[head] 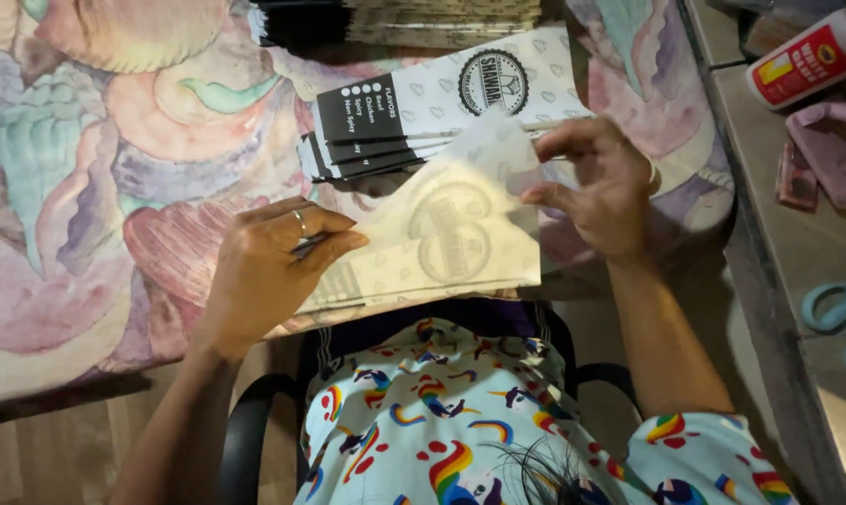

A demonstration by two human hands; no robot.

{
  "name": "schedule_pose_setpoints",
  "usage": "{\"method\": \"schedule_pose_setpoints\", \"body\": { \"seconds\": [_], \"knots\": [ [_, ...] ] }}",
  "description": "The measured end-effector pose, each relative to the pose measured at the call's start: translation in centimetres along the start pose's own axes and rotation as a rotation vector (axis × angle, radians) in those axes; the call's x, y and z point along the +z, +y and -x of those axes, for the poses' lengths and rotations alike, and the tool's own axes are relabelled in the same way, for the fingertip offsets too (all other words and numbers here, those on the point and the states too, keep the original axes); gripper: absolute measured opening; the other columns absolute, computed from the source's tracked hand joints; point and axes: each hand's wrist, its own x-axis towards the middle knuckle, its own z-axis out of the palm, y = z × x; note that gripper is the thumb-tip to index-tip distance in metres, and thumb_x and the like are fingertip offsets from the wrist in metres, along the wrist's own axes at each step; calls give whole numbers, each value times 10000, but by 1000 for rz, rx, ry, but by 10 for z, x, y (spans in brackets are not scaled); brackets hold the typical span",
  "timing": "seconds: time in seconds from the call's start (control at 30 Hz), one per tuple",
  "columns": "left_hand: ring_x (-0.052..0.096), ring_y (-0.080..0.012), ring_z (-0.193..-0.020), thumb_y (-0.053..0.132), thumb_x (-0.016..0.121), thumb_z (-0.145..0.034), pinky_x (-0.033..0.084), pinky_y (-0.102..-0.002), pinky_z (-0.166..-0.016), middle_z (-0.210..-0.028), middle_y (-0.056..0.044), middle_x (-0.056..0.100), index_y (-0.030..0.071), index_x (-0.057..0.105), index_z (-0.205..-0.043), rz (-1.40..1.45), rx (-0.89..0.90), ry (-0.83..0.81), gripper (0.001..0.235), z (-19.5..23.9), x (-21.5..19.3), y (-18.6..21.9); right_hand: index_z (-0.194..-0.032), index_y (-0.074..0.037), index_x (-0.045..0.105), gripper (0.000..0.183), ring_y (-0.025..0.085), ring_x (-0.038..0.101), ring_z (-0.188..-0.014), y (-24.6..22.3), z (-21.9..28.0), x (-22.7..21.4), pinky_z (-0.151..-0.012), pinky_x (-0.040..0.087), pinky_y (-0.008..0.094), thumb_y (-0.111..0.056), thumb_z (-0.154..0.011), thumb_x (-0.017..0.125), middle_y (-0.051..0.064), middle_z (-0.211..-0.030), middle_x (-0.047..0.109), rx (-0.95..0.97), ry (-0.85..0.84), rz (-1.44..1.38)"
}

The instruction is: The person folds rectangular paper packages labeled 'Shawarma' on a table. They pick up a package, fold the top flap down, and press it flat, repeating this process for multiple packages. The person stacks the folded packages on the table.

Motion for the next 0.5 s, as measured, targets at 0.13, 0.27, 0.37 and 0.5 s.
{"method": "schedule_pose_setpoints", "body": {
  "seconds": [0.13,0.27,0.37,0.5],
  "knots": [
    [677,-297,-632,140,859,-854,536,-322,-618,-688,-81,709,70,771,-841,-6,-43,36,114,2,-8,-3,-1160,83,604,501,129,715,-864,-7,-9,3,-889,609,304,68,-750,892,120,-969,718,142,-14,-216],
    [681,-234,-595,188,926,-784,521,-302,-600,-646,-95,687,70,776,-827,13,-165,91,196,2,-16,-9,-1041,118,632,295,154,710,-838,-9,-20,3,-833,612,321,126,-830,839,150,-889,714,173,-5,-126],
    [692,-238,-607,177,937,-784,525,-310,-624,-647,-107,692,66,782,-836,-10,-212,118,198,-3,-26,-10,-1054,84,640,250,141,682,-848,-15,-34,-6,-847,598,309,119,-880,816,132,-884,699,225,-27,-7],
    [684,-79,-734,141,923,-838,543,-208,-672,-853,-64,780,29,788,-901,-110,-256,167,186,-4,-38,-7,-991,2,623,185,198,718,-934,-29,-53,-6,-882,668,337,163,-949,701,102,-946,682,222,-59,112]
  ]
}}
